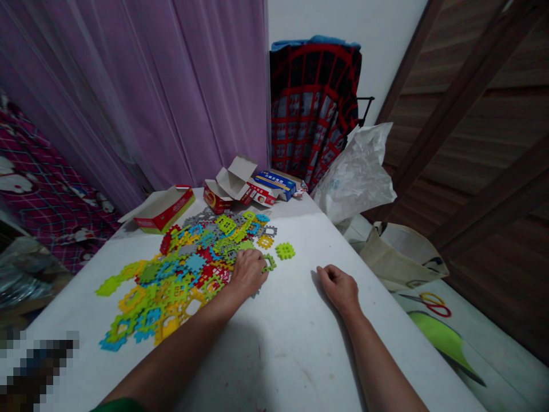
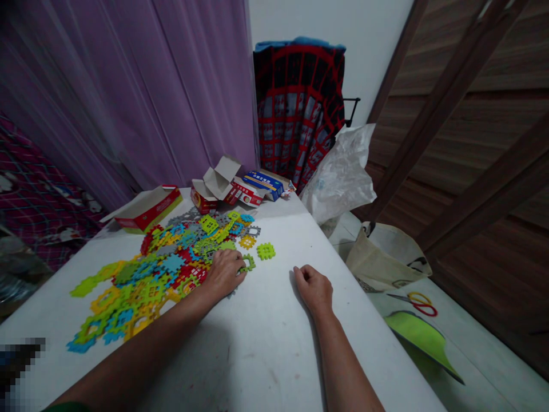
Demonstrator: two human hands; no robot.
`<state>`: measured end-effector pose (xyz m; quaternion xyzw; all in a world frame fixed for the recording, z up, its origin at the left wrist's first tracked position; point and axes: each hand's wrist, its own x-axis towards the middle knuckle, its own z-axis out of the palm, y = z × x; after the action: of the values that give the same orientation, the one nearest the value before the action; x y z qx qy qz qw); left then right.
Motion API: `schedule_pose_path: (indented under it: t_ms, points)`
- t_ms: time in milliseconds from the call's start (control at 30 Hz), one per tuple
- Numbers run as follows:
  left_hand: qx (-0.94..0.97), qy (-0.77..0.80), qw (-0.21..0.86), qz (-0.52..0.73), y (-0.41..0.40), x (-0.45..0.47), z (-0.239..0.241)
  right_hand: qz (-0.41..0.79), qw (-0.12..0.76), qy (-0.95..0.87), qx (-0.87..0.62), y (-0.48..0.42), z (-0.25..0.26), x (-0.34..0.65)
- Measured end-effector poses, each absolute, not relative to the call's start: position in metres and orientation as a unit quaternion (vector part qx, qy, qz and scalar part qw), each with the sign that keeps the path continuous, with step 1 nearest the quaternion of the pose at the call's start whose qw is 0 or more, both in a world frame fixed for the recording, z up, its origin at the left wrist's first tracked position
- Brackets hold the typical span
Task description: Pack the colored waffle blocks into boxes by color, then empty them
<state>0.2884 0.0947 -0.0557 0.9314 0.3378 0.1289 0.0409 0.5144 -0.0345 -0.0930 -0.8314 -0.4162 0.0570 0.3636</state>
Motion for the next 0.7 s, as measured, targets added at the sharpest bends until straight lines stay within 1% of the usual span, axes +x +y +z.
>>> schedule_pose_path:
  t_ms: [400,567,700]
  points:
    - [0.931,0.335,0.056,0.137,0.100,0.291,-0.062,0.062,0.361,-0.411,-0.835,-0.034,-0.092,0.514]
    - [0.925,0.338,0.060,0.162,0.094,0.281,-0.060,0.063,0.361,-0.407,-0.837,-0.034,-0.093,0.514]
    - [0.899,0.399,0.022,0.180,0.107,0.253,-0.051,0.062,0.362,-0.407,-0.836,-0.035,-0.092,0.513]
